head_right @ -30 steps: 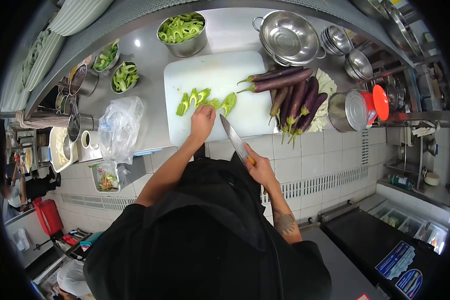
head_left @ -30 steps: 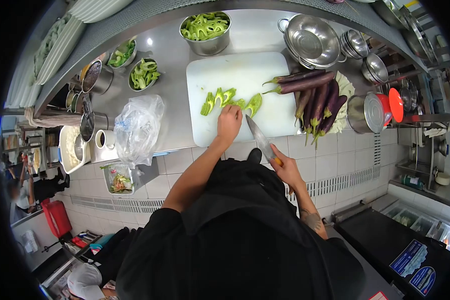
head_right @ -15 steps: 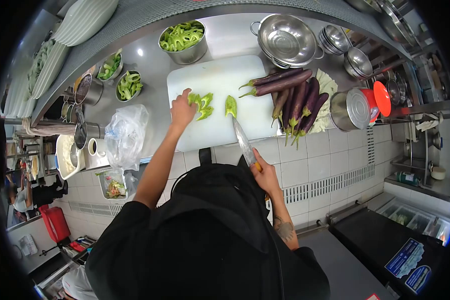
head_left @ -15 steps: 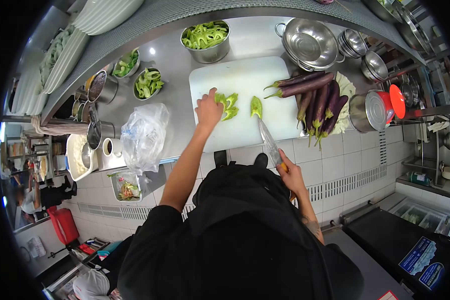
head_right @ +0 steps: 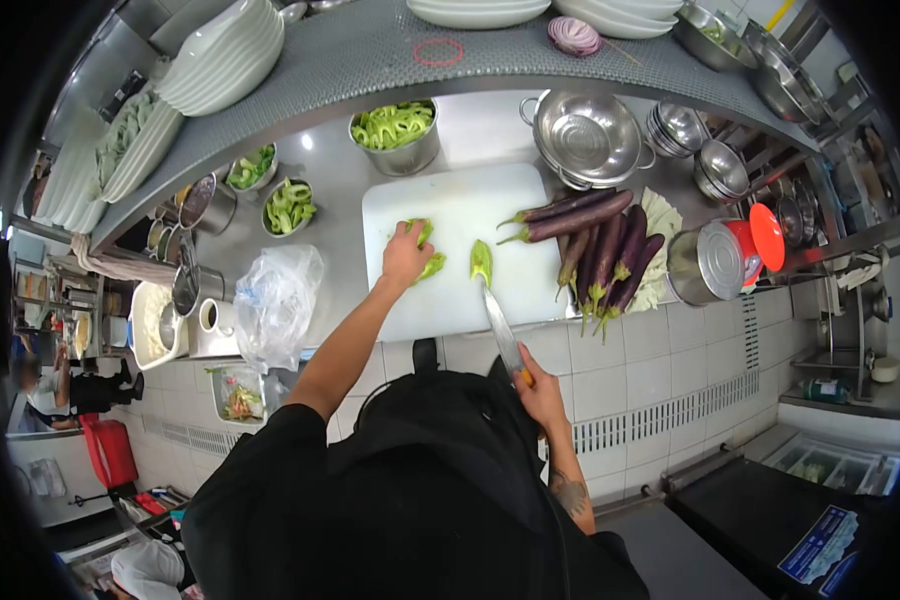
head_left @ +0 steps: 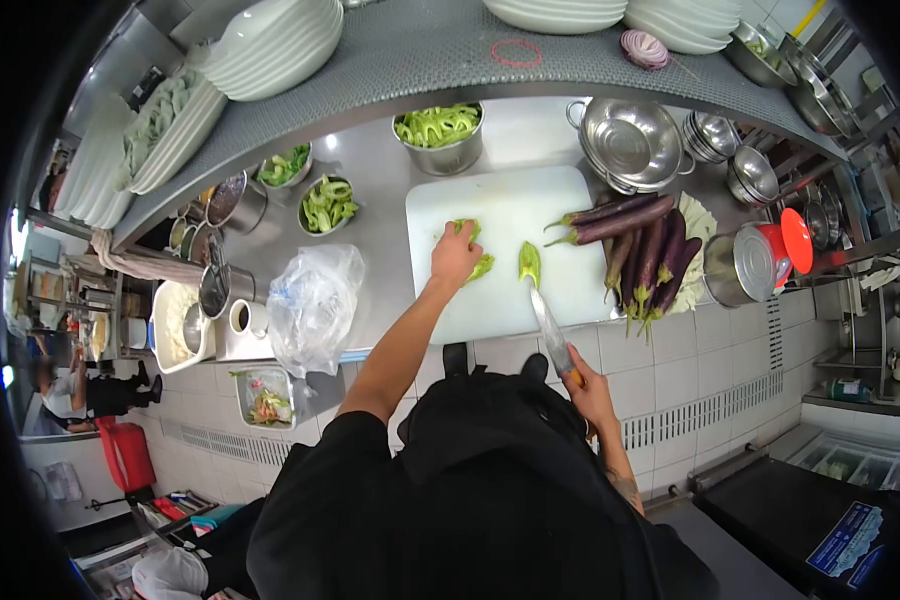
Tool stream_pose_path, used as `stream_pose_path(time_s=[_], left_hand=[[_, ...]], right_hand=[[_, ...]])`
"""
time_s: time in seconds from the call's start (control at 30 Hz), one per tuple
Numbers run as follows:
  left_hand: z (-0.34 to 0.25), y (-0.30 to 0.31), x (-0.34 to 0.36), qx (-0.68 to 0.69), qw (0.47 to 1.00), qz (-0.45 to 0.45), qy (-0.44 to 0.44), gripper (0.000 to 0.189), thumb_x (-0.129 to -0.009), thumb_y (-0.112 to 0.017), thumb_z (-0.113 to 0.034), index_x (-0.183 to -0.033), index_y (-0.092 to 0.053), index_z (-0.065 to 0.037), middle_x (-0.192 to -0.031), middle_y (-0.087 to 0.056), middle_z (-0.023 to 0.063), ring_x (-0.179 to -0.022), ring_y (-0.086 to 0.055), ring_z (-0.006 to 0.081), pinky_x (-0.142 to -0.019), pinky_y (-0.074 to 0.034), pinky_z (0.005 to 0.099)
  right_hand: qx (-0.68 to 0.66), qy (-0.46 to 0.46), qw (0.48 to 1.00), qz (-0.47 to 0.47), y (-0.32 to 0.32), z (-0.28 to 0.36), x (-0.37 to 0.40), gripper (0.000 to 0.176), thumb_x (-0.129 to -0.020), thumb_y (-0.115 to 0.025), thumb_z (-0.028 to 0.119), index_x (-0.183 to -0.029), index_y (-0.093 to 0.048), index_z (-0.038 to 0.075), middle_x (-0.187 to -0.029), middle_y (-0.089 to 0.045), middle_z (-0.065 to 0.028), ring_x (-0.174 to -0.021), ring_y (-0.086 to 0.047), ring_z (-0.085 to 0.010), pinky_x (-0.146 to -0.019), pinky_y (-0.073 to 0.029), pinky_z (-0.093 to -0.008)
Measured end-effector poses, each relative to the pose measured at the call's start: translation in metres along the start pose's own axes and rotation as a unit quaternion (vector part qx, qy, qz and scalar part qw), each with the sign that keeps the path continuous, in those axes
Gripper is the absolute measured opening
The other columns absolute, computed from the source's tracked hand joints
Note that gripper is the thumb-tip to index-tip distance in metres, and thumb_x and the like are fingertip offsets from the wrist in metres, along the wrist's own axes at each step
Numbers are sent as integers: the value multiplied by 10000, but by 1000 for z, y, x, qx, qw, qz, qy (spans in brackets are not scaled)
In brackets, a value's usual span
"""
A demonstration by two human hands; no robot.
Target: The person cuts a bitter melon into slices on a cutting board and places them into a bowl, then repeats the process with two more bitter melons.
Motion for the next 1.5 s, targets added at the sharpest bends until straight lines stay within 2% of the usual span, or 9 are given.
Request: stream_pose_path(time_s=[0.17, 0.23, 0.33, 0.5, 0.57, 0.8, 1.13, 1.23, 1.5], left_hand=[[10, 46, -48, 101, 987, -44, -114, 469, -785, -728, -184, -1233, -609, -109, -1091, -651, 214, -964, -658, 421, -856, -548, 478], [11, 77, -78, 126, 974, -103, -158, 475, -766, -777, -212, -1200, -621, -100, -1005, -700, 214, -939, -677, 414, -831, -548, 469], [-10, 151, -137, 89, 992, -88, -24, 482, -789, -810, -243, -1216, -638, -103, -1019, -731, 176, -912, -717, 349, -826, -559, 453], [-13, 164, -187, -117, 956, -207, -169, 606, -841, -739, -420, -1299, -586, -54, -984, -724, 226, -872, -715, 382, -775, -563, 474], [-14, 134, -153, -40, 997, -30, -51, 669, -850, -700, -464, -1346, -570, -35, -1256, -651, 228, -1068, -666, 406, -940, -531, 474], [-65, -18, 21, 92, 979, 136, -119, 359, -836, -772, -339, -1017, -673, -46, -915, -679, 193, -859, -672, 352, -804, -536, 472], [-94, -41, 74, 106, 973, 8, -204, 354, -800, -758, -170, -1096, -634, -19, -1086, -622, 170, -1058, -576, 356, -870, -491, 477], [-77, -22, 84, 171, 964, -70, -190, 272, -815, -734, -103, -1063, -658, -22, -1033, -640, 155, -993, -605, 353, -843, -504, 461], [-75, -33, 99, 214, 962, -76, -155, 52, -856, -681, -43, -892, -685, -6, -874, -652, 157, -847, -636, 355, -745, -520, 445]], right_hand=[[16, -62, 998, 16, 2, -1, 10, 583, -930, -679, 131, -1484, -510, 194, -866, -685, -199, -701, -582, -158, -716, -508, -314], [1, -22, 999, -29, 5, 7, 13, 565, -923, -665, 151, -1468, -523, 200, -771, -637, -255, -679, -647, -394, -700, -525, -384], [-15, 27, 997, -78, -4, -4, 15, 558, -942, -670, 137, -1476, -517, 187, -701, -570, -154, -617, -489, -156, -650, -483, -312], [-6, -46, 998, -40, -3, 8, 20, 560, -938, -662, 143, -1476, -513, 187, -896, -667, -234, -796, -609, -299, -755, -520, -348], [-11, -61, 997, -47, -2, 3, 23, 567, -928, -656, 147, -1475, -512, 184, -1006, -697, -281, -932, -693, -438, -822, -545, -399], [-28, -50, 994, -96, 18, 8, 36, 563, -937, -648, 154, -1481, -502, 151, -966, -701, -261, -886, -704, -404, -805, -542, -389], [-47, -47, 995, -80, 17, 26, -38, 569, -933, -620, 194, -1487, -495, 168, -802, -658, -260, -723, -680, -377, -726, -531, -409], [-27, -6, 997, -67, 7, 40, -75, 581, -953, -612, 193, -1515, -466, 175, -640, -581, -103, -503, -546, -181, -570, -498, -361], [14, 33, 998, -58, -1, 55, -126, 587, -943, -579, 190, -1517, -461, 166, -670, -641, -154, -530, -612, -236, -584, -518, -392]])
Point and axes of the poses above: each hand's wrist, its own x-axis away from the middle knuckle, its own y-axis out of the back of the hand, z = x × y, the point moved 9 cm from there along -x, towards the middle knuckle
